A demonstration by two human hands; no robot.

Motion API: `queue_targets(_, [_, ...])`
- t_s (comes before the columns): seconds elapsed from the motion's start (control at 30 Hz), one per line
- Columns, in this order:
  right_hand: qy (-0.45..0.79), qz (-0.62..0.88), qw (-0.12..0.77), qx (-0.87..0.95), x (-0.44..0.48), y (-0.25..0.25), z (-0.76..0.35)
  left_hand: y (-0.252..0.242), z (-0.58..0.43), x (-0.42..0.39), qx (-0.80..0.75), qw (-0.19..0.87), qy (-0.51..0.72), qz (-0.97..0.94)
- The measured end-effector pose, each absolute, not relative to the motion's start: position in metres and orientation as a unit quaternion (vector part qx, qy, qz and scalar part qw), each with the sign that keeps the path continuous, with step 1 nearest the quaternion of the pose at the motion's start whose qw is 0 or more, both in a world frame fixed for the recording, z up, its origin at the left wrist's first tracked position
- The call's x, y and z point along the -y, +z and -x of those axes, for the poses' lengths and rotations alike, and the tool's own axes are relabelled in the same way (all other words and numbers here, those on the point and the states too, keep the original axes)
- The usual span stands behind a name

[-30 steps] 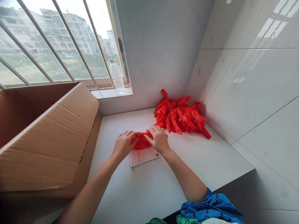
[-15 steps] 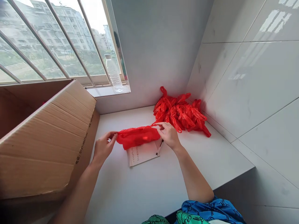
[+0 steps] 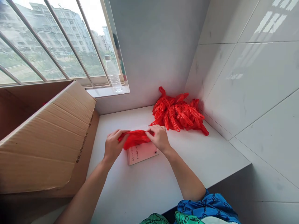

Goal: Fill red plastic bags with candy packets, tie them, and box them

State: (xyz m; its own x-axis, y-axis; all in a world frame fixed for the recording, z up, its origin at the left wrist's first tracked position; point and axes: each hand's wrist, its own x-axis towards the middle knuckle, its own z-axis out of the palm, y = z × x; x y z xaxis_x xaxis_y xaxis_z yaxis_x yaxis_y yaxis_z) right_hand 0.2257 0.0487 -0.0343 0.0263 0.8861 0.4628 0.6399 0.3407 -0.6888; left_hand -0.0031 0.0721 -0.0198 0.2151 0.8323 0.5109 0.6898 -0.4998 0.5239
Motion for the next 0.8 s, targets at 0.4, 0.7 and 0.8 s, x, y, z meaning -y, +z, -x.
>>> queue_targets(0.4, [-0.005,0.502,0.645,0.576,-0.01,0.01,-0.238,0.017,0.023,-0.047,-0.403,0.328,0.574,-0.632])
queue_targets(0.7, [0.093,0.572,0.207,0.788,-0.028,0.002,-0.207,0.022,0.024,-0.032,-0.368,0.324,0.422,-0.762])
queue_targets(0.8, [0.138,0.612,0.171,0.76,-0.031,0.001,-0.218,0.02,0.027,-0.033,-0.379,0.241,0.316,-0.836])
